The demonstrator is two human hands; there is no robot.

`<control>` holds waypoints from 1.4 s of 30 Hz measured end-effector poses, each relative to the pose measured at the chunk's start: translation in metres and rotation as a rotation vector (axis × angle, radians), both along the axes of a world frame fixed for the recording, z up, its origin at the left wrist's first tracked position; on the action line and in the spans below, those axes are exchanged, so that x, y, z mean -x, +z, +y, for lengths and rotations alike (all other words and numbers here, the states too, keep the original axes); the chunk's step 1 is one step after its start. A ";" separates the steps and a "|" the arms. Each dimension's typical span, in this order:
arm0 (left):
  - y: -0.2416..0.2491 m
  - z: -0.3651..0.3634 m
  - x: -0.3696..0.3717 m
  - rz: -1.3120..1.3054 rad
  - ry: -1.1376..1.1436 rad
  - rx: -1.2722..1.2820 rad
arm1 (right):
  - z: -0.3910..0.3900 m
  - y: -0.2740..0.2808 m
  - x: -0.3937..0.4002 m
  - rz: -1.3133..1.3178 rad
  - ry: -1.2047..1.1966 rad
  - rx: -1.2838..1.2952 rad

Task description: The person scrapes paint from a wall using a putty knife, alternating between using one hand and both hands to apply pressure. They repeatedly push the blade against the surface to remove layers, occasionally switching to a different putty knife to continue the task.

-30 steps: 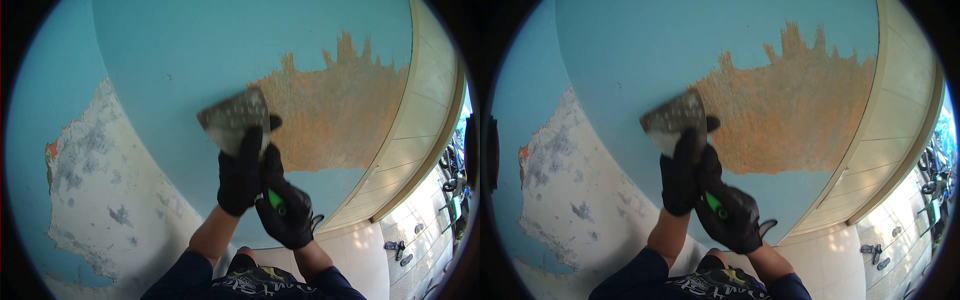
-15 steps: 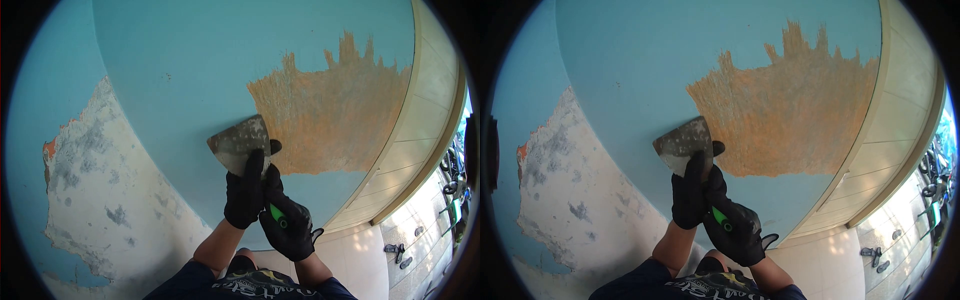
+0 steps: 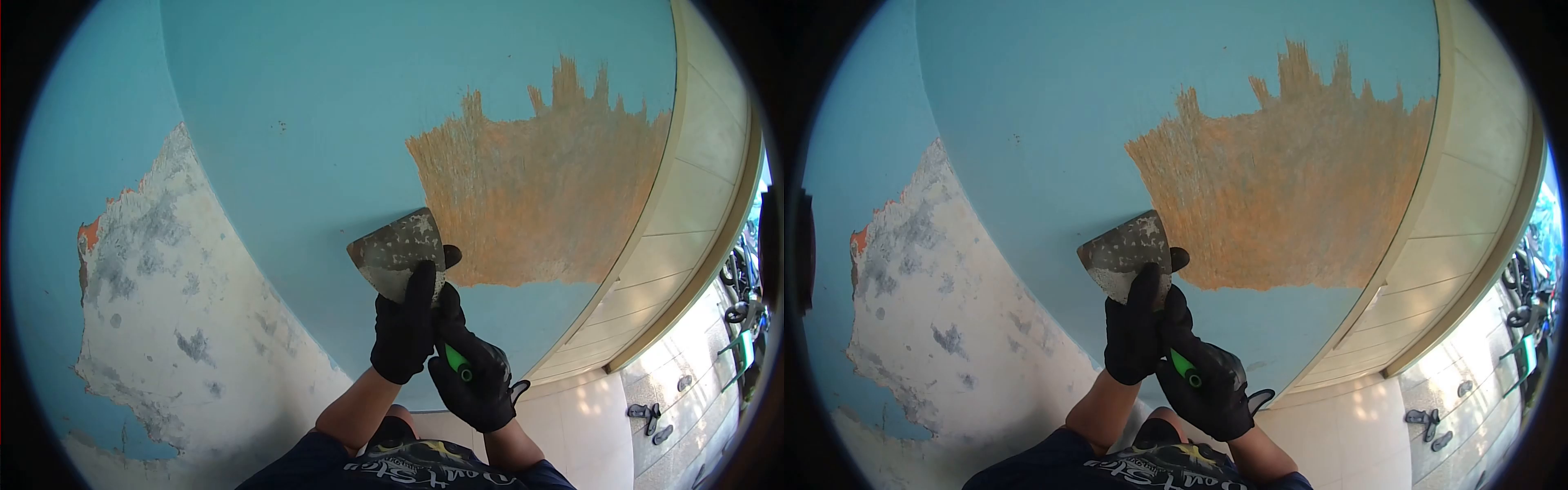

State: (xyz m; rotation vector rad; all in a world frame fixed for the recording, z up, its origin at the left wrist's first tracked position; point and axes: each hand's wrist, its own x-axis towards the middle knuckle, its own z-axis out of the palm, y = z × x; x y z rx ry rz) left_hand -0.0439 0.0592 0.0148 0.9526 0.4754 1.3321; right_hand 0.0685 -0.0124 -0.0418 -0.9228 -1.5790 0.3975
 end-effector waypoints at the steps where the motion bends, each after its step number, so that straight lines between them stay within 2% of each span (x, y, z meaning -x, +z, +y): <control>1: 0.000 0.001 0.000 0.003 -0.010 -0.016 | 0.001 0.000 -0.001 -0.024 -0.007 0.004; 9: 0.004 0.013 -0.003 0.013 -0.006 -0.053 | 0.011 0.013 -0.002 -0.007 -0.001 -0.008; 11: 0.007 0.026 -0.006 -0.047 0.103 -0.139 | 0.021 0.028 0.000 -0.003 0.009 -0.020; 13: 0.036 0.021 -0.001 -0.059 0.096 -0.168 | 0.033 0.047 0.003 -0.009 -0.004 -0.142; 14: 0.046 0.017 0.002 -0.064 0.085 -0.209 | 0.030 0.054 0.004 -0.015 0.023 -0.114; 21: 0.003 0.002 0.000 -0.025 0.001 -0.069 | 0.003 0.012 0.000 -0.013 -0.029 -0.099; 24: 0.002 -0.002 -0.002 -0.035 -0.025 -0.001 | -0.001 0.009 -0.003 -0.011 0.011 0.042; 26: 0.004 -0.001 -0.002 -0.029 -0.022 -0.002 | 0.006 0.006 -0.003 0.006 -0.002 -0.070; 32: 0.005 0.003 -0.003 -0.019 -0.008 -0.030 | 0.000 0.019 -0.005 0.013 0.032 0.086; 35: 0.003 0.013 -0.001 -0.042 -0.050 -0.109 | 0.007 0.025 -0.003 -0.011 0.005 -0.019; 37: 0.035 0.020 -0.005 -0.026 0.045 -0.134 | 0.027 0.036 0.000 0.042 0.020 -0.016; 38: 0.047 0.020 -0.006 -0.018 0.134 -0.188 | 0.035 0.049 0.001 0.032 0.034 -0.130; 42: 0.056 0.010 -0.001 -0.005 0.136 -0.240 | 0.017 0.060 -0.002 -0.098 -0.025 -0.063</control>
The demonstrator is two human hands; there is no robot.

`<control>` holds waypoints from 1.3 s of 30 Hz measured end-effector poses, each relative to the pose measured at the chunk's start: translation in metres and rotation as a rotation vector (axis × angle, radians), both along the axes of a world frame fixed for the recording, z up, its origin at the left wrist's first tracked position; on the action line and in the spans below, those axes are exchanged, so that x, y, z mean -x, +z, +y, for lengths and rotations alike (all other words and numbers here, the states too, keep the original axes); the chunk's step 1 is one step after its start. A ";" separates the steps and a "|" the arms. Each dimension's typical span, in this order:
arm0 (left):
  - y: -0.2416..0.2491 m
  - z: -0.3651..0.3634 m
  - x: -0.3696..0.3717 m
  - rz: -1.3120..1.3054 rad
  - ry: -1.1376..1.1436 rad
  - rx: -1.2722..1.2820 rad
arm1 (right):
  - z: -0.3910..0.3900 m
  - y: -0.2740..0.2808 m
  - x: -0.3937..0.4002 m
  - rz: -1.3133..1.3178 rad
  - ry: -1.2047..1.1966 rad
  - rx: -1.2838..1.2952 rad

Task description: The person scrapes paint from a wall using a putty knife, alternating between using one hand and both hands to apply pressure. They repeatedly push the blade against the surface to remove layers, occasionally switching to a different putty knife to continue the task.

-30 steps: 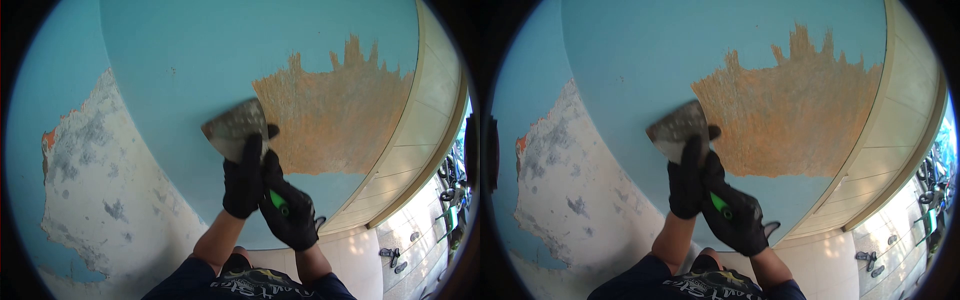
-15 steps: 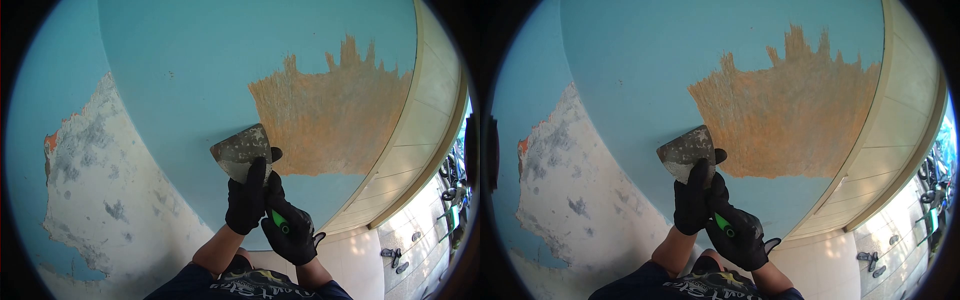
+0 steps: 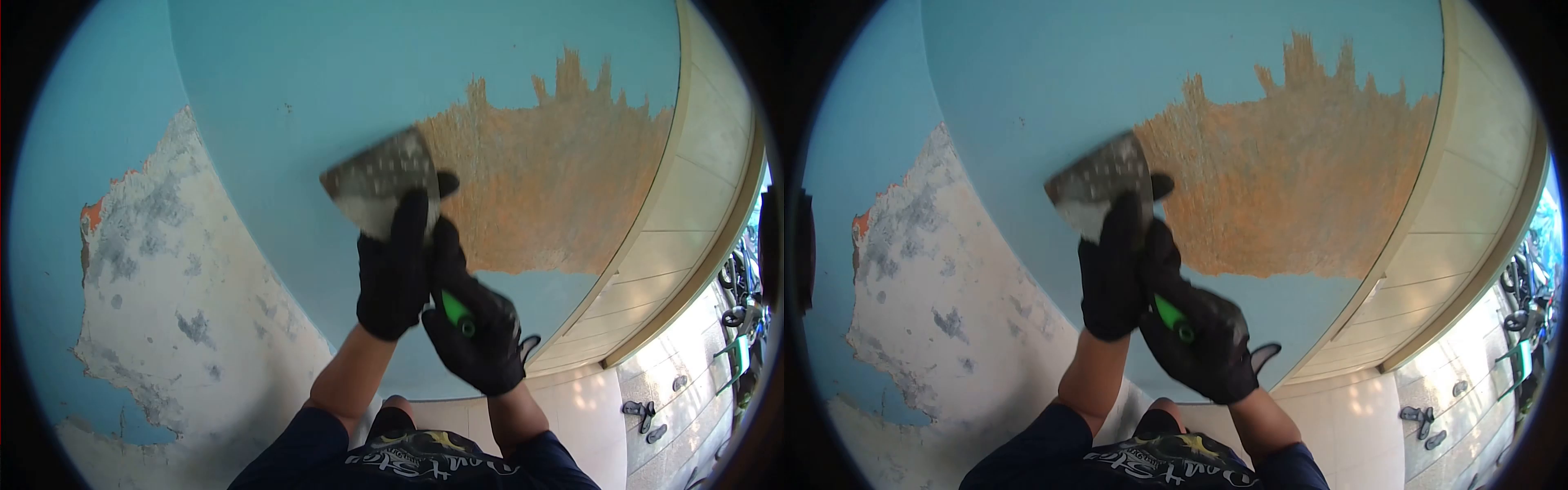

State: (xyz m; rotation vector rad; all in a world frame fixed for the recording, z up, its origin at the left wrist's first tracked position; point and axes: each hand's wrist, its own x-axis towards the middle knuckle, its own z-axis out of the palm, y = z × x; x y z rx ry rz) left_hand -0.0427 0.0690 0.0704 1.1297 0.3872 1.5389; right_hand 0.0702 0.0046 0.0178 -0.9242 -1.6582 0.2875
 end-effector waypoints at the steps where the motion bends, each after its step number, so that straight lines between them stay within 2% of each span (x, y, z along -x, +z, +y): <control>1: -0.017 -0.004 0.003 -0.005 -0.042 0.032 | -0.008 -0.009 -0.001 -0.004 -0.003 -0.016; 6: -0.054 -0.013 -0.001 -0.023 -0.171 0.186 | -0.020 -0.048 -0.005 0.066 0.035 0.043; 14: -0.053 -0.009 -0.006 -0.026 -0.143 0.203 | -0.016 -0.042 -0.010 0.070 0.053 0.060; 19: -0.044 0.001 -0.005 -0.073 -0.206 0.214 | -0.005 -0.029 -0.009 0.075 0.081 0.080; 22: -0.008 0.011 -0.001 -0.037 -0.094 0.071 | 0.019 -0.008 -0.005 0.035 0.066 -0.021; 25: -0.007 0.006 0.002 -0.001 -0.028 -0.006 | 0.009 0.000 -0.004 0.074 0.103 -0.041; 26: -0.020 0.000 0.003 0.015 -0.039 0.065 | 0.004 -0.005 -0.004 0.074 0.102 -0.046; 28: -0.050 -0.014 0.003 0.040 -0.119 0.025 | -0.007 -0.024 -0.009 0.060 0.084 -0.029; 30: -0.073 -0.034 -0.006 -0.006 -0.097 0.016 | -0.013 -0.037 -0.012 0.038 0.049 0.004; 35: -0.071 -0.042 -0.007 -0.034 -0.055 0.038 | -0.013 -0.040 -0.013 -0.001 -0.021 -0.042; 39: -0.070 -0.038 -0.007 0.025 -0.020 -0.001 | -0.013 -0.033 -0.016 0.045 0.020 -0.083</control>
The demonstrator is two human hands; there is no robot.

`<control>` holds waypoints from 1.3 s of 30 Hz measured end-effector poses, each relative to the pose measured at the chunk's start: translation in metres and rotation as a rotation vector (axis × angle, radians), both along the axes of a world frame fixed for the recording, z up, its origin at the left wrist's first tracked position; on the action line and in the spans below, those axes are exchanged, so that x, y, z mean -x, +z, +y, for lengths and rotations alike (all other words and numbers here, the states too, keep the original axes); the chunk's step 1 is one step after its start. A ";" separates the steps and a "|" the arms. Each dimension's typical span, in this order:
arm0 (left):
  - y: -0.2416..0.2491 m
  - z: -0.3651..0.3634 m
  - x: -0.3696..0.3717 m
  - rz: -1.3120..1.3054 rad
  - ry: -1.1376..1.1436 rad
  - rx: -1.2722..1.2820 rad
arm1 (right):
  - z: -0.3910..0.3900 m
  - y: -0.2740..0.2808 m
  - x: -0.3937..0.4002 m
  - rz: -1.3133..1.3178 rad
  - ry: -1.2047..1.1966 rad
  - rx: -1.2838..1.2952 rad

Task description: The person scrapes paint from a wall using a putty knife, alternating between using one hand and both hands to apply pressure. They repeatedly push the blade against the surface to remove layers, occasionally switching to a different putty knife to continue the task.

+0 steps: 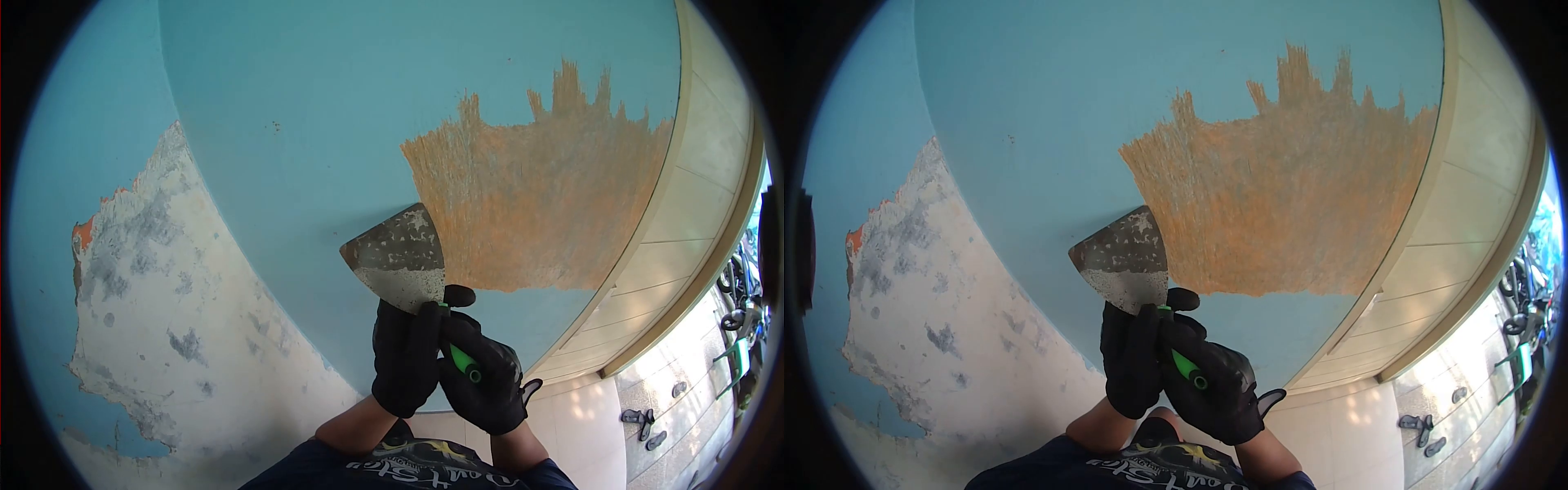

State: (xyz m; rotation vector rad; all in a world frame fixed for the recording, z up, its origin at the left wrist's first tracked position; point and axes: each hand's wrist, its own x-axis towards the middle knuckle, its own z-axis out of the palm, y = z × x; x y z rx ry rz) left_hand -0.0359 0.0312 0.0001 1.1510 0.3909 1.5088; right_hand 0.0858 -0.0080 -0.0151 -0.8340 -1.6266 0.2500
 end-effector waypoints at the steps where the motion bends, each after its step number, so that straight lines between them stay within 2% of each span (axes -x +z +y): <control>1: -0.001 0.001 -0.001 0.005 -0.003 0.000 | 0.000 0.000 -0.002 -0.013 0.006 0.028; 5: 0.001 -0.001 -0.002 -0.026 -0.035 0.047 | -0.004 0.004 -0.004 -0.012 0.021 0.092; 8: -0.004 0.009 0.001 0.061 0.012 -0.035 | -0.001 0.008 -0.001 0.044 0.052 0.053; 10: -0.002 0.023 0.003 0.566 0.533 -0.456 | 0.022 0.014 0.004 0.029 0.001 -0.029; 11: 0.007 0.034 0.007 0.566 0.525 -0.449 | 0.030 0.018 0.006 0.021 -0.051 -0.100; 13: 0.029 0.057 0.017 0.709 0.702 -0.756 | 0.033 0.032 0.007 0.009 -0.023 -0.080; 14: 0.031 0.052 0.016 0.702 0.706 -0.768 | 0.035 0.041 0.007 -0.004 0.011 -0.087; 16: 0.029 0.025 0.017 0.335 0.324 -0.304 | 0.015 0.039 0.008 0.001 0.020 -0.118; 18: 0.021 0.003 0.013 0.277 0.248 -0.236 | -0.009 0.026 0.002 -0.032 0.091 0.202; 20: 0.008 -0.008 0.013 0.158 0.102 -0.122 | -0.016 0.007 0.000 -0.002 0.117 0.198; 21: 0.004 -0.009 0.016 0.387 0.236 -0.301 | -0.016 0.001 0.000 0.031 0.142 0.203; 22: -0.001 -0.006 0.016 0.390 0.233 -0.296 | -0.014 -0.001 0.001 0.035 0.141 0.208; 24: -0.009 0.002 0.012 0.229 0.097 -0.107 | -0.007 0.000 0.004 0.041 0.069 0.082; 31: -0.001 0.003 0.004 0.181 0.153 -0.098 | -0.003 0.005 0.000 0.021 0.044 0.027; 34: -0.004 0.005 0.004 0.332 0.281 -0.238 | -0.005 0.008 -0.003 0.016 0.067 0.063; 36: 0.000 0.004 0.005 0.558 0.514 -0.440 | -0.006 0.010 -0.003 0.058 0.105 0.068; 37: 0.000 0.008 0.006 0.555 0.519 -0.441 | -0.007 0.014 -0.003 0.055 0.108 0.066; 39: 0.000 0.017 0.009 0.772 0.934 -0.921 | -0.010 0.020 -0.006 0.038 0.110 0.112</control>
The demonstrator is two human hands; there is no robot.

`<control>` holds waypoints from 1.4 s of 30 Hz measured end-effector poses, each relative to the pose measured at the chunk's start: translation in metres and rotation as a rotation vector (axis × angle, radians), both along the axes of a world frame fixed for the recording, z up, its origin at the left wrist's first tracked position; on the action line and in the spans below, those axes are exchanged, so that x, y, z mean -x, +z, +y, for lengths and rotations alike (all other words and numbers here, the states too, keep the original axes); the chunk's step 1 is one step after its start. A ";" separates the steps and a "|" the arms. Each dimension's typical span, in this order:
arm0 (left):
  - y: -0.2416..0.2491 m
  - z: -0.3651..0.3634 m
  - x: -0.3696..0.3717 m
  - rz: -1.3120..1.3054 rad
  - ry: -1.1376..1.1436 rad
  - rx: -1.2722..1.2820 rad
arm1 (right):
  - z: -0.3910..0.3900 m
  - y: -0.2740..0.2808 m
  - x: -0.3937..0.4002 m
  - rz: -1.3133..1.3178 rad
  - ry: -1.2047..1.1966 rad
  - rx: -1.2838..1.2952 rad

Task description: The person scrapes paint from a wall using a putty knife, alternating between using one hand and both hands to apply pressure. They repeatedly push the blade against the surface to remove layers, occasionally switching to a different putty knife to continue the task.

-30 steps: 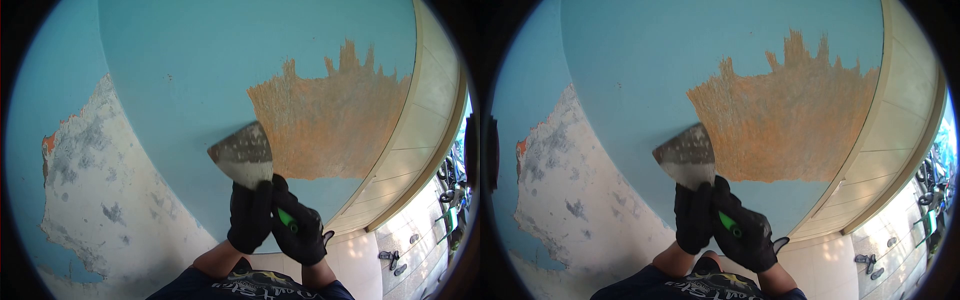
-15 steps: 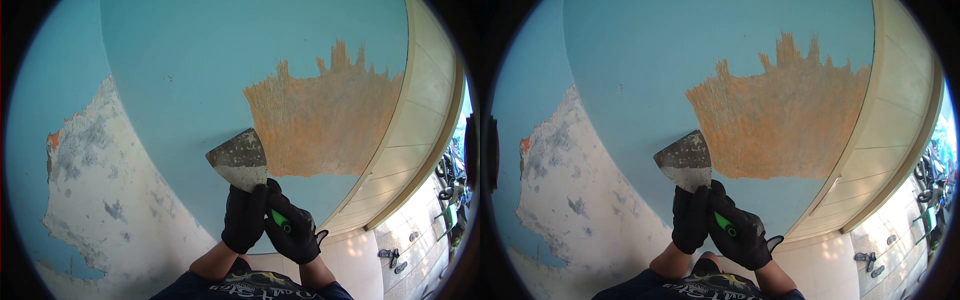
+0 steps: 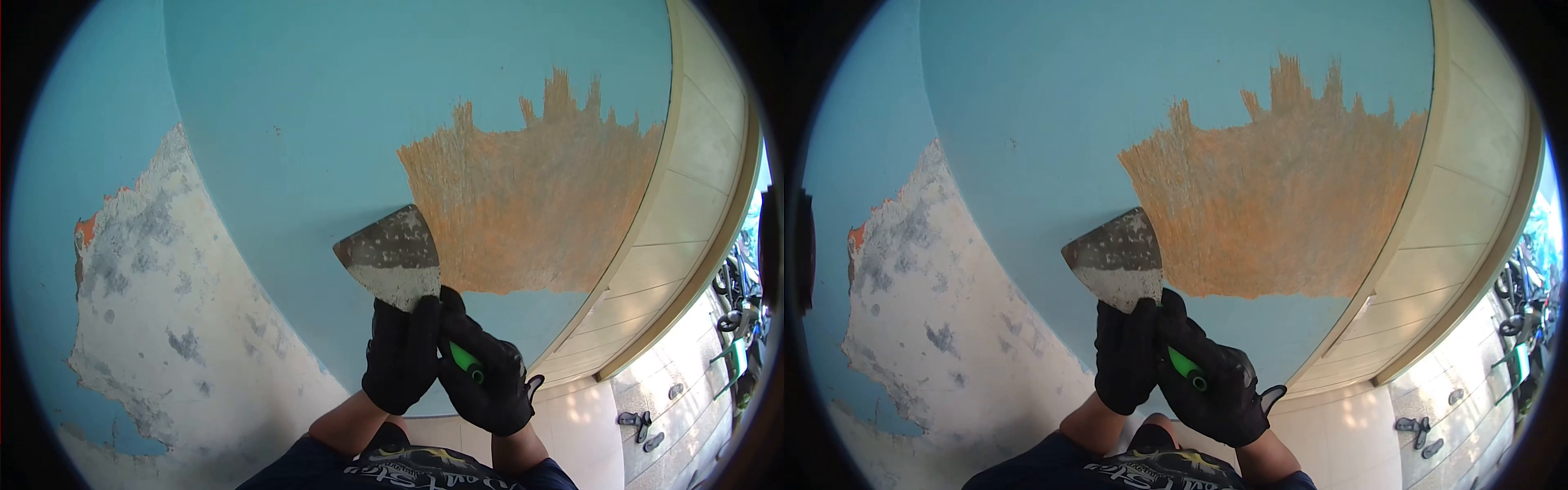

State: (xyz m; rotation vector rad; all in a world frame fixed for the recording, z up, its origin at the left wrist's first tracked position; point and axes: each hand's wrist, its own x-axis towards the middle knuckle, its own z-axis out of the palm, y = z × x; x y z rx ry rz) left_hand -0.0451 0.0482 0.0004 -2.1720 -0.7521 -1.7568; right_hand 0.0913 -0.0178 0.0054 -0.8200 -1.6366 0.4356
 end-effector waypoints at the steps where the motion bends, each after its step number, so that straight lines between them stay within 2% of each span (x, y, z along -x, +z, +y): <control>1: 0.002 -0.004 -0.004 0.000 0.003 0.011 | 0.000 0.002 -0.002 0.000 0.003 0.011; 3: 0.011 -0.022 -0.016 -0.694 -0.671 0.849 | -0.002 0.004 -0.003 -0.020 -0.035 -0.057; 4: 0.005 -0.020 -0.017 -0.624 -0.554 0.769 | -0.002 0.001 -0.007 -0.033 -0.018 0.009; 7: -0.010 -0.012 -0.016 -0.483 -0.500 0.650 | 0.006 -0.010 -0.006 -0.011 0.003 -0.055; 11: -0.006 -0.009 -0.019 -0.561 -0.566 0.693 | 0.010 -0.014 -0.005 -0.008 0.016 -0.118; 13: 0.004 -0.005 -0.027 -0.928 -0.710 0.755 | 0.022 -0.015 0.000 -0.040 -0.061 -0.299; 15: 0.004 0.038 -0.007 -0.814 -1.030 0.825 | 0.056 -0.003 0.003 -0.076 -0.090 -0.306; 16: 0.005 0.063 0.006 -0.647 -0.845 0.690 | 0.061 -0.003 0.007 -0.118 -0.115 -0.308; 17: 0.015 0.052 0.008 -0.640 -0.844 0.688 | 0.055 0.005 0.010 -0.113 -0.116 -0.312; 19: 0.048 0.019 0.005 -0.761 -1.031 0.704 | 0.038 0.031 0.010 -0.083 -0.049 -0.338; 20: 0.041 0.000 0.005 -0.615 -0.722 0.594 | 0.026 0.027 0.011 -0.054 -0.035 -0.369; 21: 0.034 -0.017 0.004 -0.625 -0.718 0.589 | 0.012 0.015 0.011 -0.060 -0.025 -0.369; 23: 0.021 -0.040 -0.001 -0.889 -0.975 0.828 | -0.008 -0.006 0.008 -0.064 -0.001 -0.191; 24: 0.008 -0.037 -0.003 -0.892 -0.970 0.825 | -0.009 -0.009 0.005 -0.064 0.005 -0.190; 26: -0.013 -0.027 -0.005 -0.730 -0.635 0.813 | -0.012 -0.013 0.003 -0.072 -0.020 -0.145; 27: -0.014 -0.025 -0.006 -0.731 -0.629 0.820 | -0.011 -0.015 0.004 -0.069 -0.018 -0.138; 29: -0.007 -0.018 -0.010 -0.884 -1.050 0.956 | 0.000 -0.016 0.005 0.018 -0.047 -0.259; 32: -0.001 -0.014 -0.015 -0.854 -0.944 0.940 | 0.009 -0.018 -0.004 -0.051 0.011 -0.187; 35: -0.006 -0.004 -0.014 -0.916 -0.939 0.961 | 0.013 -0.009 0.001 -0.002 -0.043 -0.301; 42: -0.005 -0.011 -0.018 -0.958 -0.954 0.939 | 0.010 -0.009 0.000 0.029 -0.009 -0.224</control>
